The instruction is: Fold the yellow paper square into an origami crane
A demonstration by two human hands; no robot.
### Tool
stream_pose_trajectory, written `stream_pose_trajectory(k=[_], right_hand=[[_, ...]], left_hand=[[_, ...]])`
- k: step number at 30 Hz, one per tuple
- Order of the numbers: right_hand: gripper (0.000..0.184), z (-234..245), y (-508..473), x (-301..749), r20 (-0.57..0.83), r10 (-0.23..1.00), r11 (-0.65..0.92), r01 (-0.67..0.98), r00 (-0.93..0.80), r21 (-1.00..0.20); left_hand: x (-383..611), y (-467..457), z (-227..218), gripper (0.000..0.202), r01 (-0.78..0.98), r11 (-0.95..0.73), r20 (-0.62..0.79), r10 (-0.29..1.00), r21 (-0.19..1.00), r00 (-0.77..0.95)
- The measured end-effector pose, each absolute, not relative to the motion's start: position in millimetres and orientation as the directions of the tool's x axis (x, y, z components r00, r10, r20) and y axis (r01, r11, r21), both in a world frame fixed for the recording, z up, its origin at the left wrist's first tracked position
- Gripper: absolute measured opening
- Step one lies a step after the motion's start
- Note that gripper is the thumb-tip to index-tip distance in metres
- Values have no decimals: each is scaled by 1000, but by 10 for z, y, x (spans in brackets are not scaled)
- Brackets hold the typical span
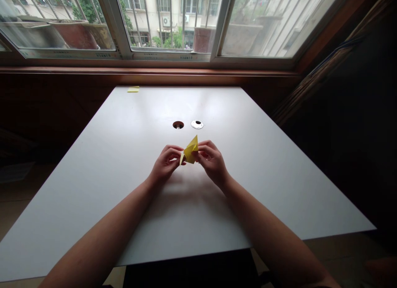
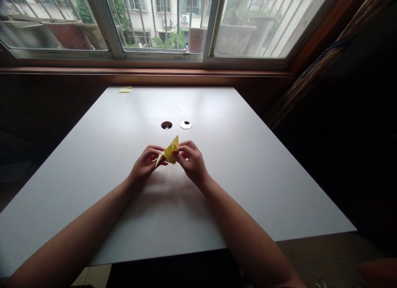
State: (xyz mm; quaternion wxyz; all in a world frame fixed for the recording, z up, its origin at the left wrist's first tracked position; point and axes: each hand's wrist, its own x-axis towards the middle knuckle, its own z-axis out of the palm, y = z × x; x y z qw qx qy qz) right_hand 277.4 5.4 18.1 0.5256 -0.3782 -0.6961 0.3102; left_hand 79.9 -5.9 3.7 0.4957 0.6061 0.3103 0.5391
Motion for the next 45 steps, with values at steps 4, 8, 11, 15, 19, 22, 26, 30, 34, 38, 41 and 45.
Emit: stream_pose_trajectory(k=[4, 8, 11, 15, 19, 22, 26, 30, 34, 38, 41, 45], right_hand=[[18, 170, 55, 2768, 462, 876, 477, 108, -140, -872], [22, 192, 60, 2766, 434, 893, 439, 23, -120, -898], [23, 205, 64, 2764, 419, 899, 421, -8, -127, -907], [23, 222, 60, 2759, 447, 890, 449, 7, -93, -893], [18, 244, 50, 2763, 510, 860, 510, 40, 1, -860], [15, 251, 44, 2768, 549, 835, 544, 83, 48, -835], [13, 252, 33, 2770, 568, 822, 563, 98, 41, -821], [10, 261, 13, 2779, 600, 800, 596, 100, 11, -796], [13, 280, -8, 2797, 639, 767, 639, 160, -58, -753], [17, 297, -21, 2806, 680, 711, 703, 198, -180, -683], [19, 296, -21, 2810, 702, 666, 745, 182, -252, -641], [13, 284, -19, 2814, 697, 627, 774, 177, -348, -607]], left_hand=[[764, -74, 56, 16, -80, -374, 381, 884, 924, 272], [729, -74, 66, 12, 35, -496, 458, 826, 868, 329], [721, -87, 82, 9, 96, -574, 518, 789, 813, 332], [747, -140, 115, 17, -16, -447, 422, 831, 894, 364], [785, -138, 77, 43, -153, -246, 287, 879, 957, 382], [797, -100, 30, 45, -125, -185, 218, 912, 975, 347], [790, -88, 44, 32, -50, -83, 94, 949, 995, 301], [787, -117, 110, 34, -78, -16, 35, 968, 997, 249], [784, -129, 140, 35, -75, -76, 92, 968, 994, 233], [773, -103, 116, 41, -83, -163, 175, 971, 983, 163], [774, -73, 77, 41, -159, -135, 157, 977, 978, 141], [788, -57, 46, 40, -271, -88, 128, 983, 959, 135]])
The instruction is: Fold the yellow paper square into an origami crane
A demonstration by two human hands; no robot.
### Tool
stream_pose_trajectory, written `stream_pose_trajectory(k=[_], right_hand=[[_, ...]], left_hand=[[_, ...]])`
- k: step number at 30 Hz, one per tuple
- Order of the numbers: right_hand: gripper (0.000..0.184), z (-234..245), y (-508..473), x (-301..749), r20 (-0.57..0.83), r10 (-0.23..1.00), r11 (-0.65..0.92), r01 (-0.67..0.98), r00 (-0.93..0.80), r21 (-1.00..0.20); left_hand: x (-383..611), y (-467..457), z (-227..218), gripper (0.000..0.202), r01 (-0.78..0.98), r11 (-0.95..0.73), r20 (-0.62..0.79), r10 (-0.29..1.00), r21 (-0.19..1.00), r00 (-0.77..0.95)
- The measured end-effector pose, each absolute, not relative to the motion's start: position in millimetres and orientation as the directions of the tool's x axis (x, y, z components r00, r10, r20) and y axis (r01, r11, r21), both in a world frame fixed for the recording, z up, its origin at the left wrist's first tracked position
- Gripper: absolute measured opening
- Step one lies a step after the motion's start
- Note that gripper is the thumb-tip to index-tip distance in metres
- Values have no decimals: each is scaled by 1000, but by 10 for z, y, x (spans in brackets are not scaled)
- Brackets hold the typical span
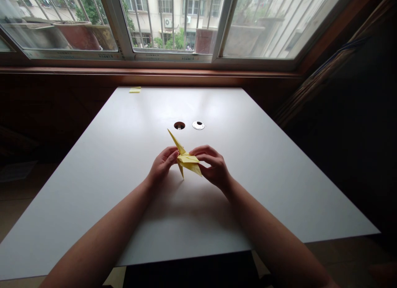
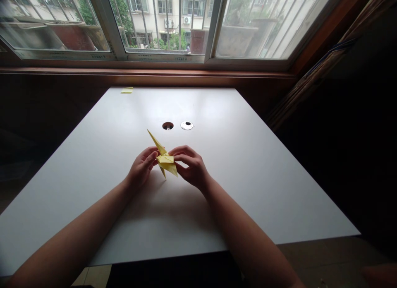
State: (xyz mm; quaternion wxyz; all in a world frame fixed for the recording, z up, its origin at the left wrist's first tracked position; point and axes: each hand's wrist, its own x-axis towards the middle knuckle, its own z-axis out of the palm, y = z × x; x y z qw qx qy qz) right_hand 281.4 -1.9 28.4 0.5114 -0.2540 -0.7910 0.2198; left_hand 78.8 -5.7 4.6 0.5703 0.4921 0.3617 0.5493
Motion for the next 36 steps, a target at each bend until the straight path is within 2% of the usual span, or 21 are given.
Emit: stream_pose_trajectory(k=[7, 11, 15, 19, 22, 26, 29, 33, 36], right_hand=[[9, 253, -18, 2795, 698, 582, 804, 164, -418, -572], [11, 258, -15, 2791, 696, 581, 805, 173, -421, -568], [13, 260, -9, 2804, 696, 601, 794, 196, -393, -575], [8, 211, 10, 2820, 692, 653, 757, 235, -309, -609], [21, 168, 24, 2818, 678, 705, 709, 237, -208, -664], [46, 168, 37, 2810, 620, 776, 627, 260, -117, -734], [51, 188, 50, 2817, 584, 809, 575, 304, -68, -760], [50, 192, 69, 2834, 533, 846, 513, 299, -19, -804], [35, 189, 67, 2833, 511, 858, 506, 273, -55, -819]], left_hand=[[760, -67, 97, 38, -102, -111, 118, 990, 989, 70], [747, -60, 99, 36, -66, -118, 122, 991, 991, 59], [752, -44, 66, 39, -86, -98, 105, 991, 991, 84], [771, -32, 51, 49, -200, -80, 106, 987, 977, 124], [782, -33, 62, 55, -255, -55, 91, 987, 965, 132], [779, -37, 67, 48, -265, -48, 91, 984, 963, 151], [769, -40, 59, 45, -254, -67, 117, 975, 965, 190], [771, -58, 68, 51, -204, -98, 148, 959, 974, 242], [780, -72, 86, 55, -183, -114, 158, 957, 976, 242]])
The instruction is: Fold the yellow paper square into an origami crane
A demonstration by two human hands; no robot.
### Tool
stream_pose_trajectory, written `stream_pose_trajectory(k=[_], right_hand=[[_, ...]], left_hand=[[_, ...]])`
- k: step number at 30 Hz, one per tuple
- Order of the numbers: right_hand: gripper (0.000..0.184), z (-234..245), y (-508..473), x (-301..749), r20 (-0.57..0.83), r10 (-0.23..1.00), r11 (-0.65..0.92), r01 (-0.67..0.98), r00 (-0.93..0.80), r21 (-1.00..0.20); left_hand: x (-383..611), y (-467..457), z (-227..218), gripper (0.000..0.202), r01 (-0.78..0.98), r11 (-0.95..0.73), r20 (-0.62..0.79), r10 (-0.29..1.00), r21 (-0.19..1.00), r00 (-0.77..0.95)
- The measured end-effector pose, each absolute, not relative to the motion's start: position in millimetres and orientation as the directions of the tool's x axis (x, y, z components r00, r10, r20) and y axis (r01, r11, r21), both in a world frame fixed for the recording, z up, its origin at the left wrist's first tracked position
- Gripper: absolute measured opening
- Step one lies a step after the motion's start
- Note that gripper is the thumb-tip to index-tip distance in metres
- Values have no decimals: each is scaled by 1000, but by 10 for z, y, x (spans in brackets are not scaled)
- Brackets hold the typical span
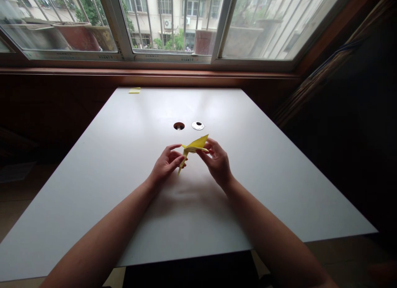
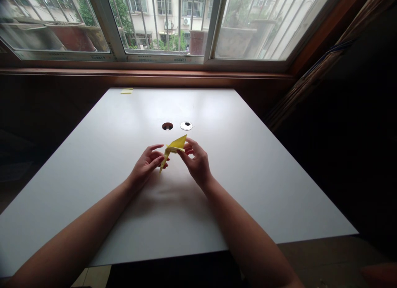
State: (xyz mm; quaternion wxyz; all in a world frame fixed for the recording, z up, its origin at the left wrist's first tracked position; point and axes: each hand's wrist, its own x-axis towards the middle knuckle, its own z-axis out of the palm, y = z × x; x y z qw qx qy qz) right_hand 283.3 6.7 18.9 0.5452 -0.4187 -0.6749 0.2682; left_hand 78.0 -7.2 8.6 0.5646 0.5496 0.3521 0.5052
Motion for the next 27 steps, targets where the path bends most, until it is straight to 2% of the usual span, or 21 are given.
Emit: stream_pose_trajectory(k=[3, 7, 11, 18, 23, 27], right_hand=[[18, 201, 52, 2818, 527, 837, 548, 245, -148, -800], [10, 226, 42, 2805, 563, 791, 607, 194, -239, -770], [12, 215, 58, 2809, 539, 809, 585, 221, -235, -780], [22, 100, 84, 2817, 347, 885, 419, 204, -311, -885], [22, 79, 102, 2817, 335, 910, 380, 170, -244, -909], [23, 81, 119, 2816, 280, 945, 296, 81, -173, -952]], left_hand=[[781, -72, 87, 51, -169, -113, 150, 962, 979, 230], [773, -59, 60, 37, -152, -118, 154, 956, 981, 250], [769, -50, 48, 42, -195, -104, 153, 954, 975, 258], [778, -60, 84, 47, -193, -102, 150, 956, 976, 252], [801, -66, 98, 49, -212, -83, 134, 961, 974, 240], [795, -71, 93, 49, -202, -68, 117, 963, 977, 241]])
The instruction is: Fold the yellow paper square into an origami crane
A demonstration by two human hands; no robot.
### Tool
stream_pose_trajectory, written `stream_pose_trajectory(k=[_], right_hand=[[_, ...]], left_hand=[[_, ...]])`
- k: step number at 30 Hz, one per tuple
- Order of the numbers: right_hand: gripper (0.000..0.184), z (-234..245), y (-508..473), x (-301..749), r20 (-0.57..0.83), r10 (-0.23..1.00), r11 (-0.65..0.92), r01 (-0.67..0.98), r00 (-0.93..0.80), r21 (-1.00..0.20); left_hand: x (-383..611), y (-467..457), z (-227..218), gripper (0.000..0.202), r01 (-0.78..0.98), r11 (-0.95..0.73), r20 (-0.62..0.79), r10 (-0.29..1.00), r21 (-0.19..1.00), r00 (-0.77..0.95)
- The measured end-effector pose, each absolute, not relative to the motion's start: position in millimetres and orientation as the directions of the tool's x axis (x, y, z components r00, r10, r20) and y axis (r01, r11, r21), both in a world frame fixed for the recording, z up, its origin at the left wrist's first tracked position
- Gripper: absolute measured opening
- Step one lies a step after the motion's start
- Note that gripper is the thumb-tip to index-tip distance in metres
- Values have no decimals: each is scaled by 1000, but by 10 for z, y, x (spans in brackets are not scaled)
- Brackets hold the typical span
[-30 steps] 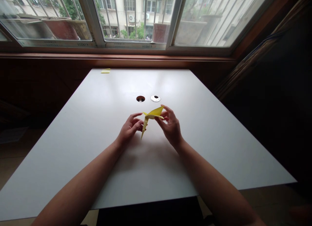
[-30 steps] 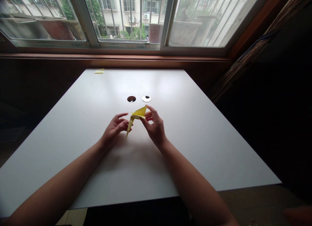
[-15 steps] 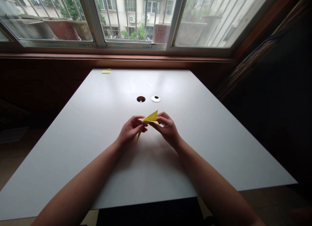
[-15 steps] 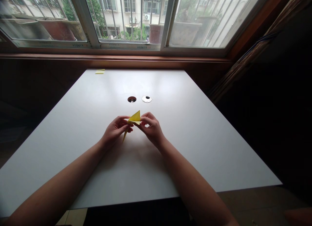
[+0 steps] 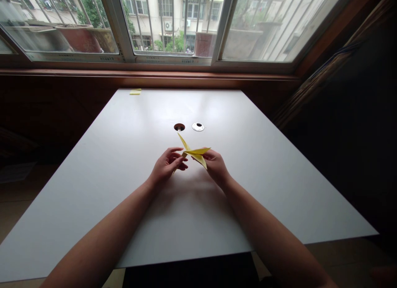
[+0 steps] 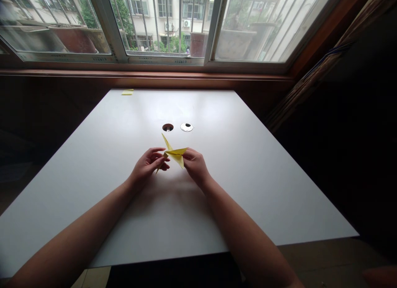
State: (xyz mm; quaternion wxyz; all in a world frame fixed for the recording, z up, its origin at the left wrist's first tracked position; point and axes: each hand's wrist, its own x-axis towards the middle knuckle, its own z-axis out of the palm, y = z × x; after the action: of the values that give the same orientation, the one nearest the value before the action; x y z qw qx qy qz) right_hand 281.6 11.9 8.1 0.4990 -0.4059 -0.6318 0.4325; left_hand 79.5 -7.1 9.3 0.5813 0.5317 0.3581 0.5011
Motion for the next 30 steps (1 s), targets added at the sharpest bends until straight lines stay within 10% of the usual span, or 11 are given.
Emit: stream_pose_trajectory(k=[10, 19, 30], right_hand=[[37, 174, 83, 2757, 7, 959, -44, -173, -282, -984], [35, 125, 130, 2795, 44, 980, 27, -90, -196, -996], [34, 134, 121, 2784, 7, 963, -20, -97, -270, -995]], left_hand=[[772, -89, 99, 39, -188, -51, 105, 950, 981, 293], [775, -91, 87, 36, -254, -75, 156, 936, 964, 315], [719, -18, 13, 19, 142, -600, 540, 783, 788, 309]])
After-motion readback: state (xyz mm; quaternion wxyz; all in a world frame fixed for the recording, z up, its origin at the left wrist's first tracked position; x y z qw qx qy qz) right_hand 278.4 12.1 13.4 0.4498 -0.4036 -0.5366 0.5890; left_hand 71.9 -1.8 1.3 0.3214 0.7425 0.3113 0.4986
